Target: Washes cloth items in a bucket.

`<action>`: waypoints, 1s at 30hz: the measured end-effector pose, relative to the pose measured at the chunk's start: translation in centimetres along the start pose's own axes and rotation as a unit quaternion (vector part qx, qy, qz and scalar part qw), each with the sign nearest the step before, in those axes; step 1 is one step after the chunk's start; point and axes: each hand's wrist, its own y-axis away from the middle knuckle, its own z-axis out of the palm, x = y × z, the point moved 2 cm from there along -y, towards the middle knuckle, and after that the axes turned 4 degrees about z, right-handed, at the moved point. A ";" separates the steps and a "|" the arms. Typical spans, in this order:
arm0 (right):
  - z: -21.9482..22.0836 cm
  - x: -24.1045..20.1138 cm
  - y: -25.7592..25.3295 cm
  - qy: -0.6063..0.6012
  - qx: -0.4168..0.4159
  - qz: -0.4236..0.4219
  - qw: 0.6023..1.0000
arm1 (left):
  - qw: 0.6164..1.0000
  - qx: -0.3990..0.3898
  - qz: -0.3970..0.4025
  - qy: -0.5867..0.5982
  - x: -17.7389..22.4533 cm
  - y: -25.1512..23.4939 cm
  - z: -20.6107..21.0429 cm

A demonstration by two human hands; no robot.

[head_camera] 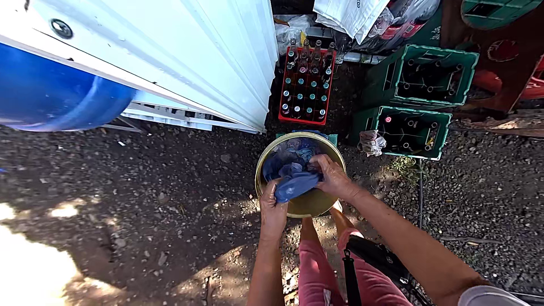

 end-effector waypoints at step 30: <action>10.8 8.3 -12.1 0.189 -0.183 0.218 0.940 | 0.705 -0.401 -0.322 -0.488 -18.5 -5.8 8.1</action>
